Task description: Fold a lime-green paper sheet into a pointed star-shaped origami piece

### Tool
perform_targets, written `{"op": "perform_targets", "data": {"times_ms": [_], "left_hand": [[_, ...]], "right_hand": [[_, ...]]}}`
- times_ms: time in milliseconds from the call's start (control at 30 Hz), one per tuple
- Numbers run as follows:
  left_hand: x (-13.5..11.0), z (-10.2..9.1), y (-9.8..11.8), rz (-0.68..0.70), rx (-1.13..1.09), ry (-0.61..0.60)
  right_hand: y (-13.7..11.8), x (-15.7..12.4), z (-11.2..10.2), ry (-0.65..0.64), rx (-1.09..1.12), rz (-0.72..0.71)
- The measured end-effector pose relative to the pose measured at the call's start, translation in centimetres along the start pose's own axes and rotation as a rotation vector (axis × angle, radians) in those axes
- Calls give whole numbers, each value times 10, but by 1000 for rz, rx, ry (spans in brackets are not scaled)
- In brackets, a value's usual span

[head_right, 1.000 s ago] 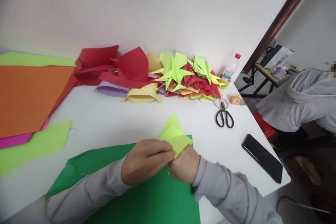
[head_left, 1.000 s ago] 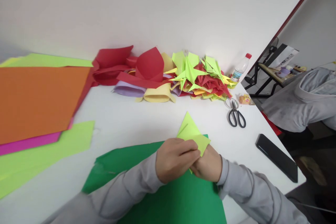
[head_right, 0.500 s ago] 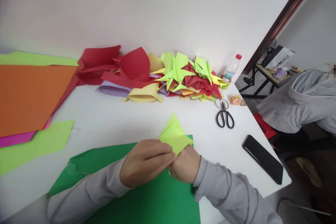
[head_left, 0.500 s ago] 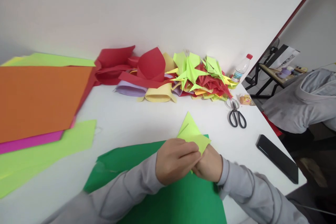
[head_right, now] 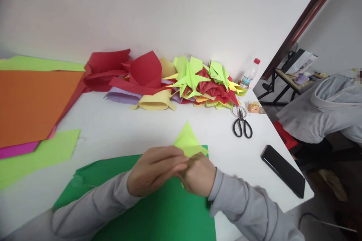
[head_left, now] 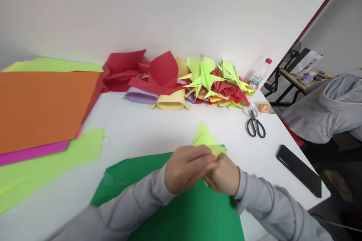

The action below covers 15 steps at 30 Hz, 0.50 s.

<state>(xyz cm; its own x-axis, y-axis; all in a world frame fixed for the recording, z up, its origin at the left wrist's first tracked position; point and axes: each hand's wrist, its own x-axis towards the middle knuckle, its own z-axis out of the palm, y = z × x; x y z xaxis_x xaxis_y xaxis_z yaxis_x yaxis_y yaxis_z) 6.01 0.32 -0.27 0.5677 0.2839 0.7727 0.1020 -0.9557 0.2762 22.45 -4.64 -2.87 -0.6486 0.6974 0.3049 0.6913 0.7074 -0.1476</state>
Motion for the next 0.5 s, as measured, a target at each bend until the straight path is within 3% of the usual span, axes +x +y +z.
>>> {"op": "perform_targets", "data": {"times_ms": [100,233,500], "left_hand": [[0,-2,-12,-85,-142,148],[-4,5,-18,-68,-104,93],[0,6,-11,27,-110,30]], "right_hand": [[-1,2,-4,-8,-12,-22],[-3,6,-7,39,-4,-12],[-1,2,-3,-22,-30,-21]]}}
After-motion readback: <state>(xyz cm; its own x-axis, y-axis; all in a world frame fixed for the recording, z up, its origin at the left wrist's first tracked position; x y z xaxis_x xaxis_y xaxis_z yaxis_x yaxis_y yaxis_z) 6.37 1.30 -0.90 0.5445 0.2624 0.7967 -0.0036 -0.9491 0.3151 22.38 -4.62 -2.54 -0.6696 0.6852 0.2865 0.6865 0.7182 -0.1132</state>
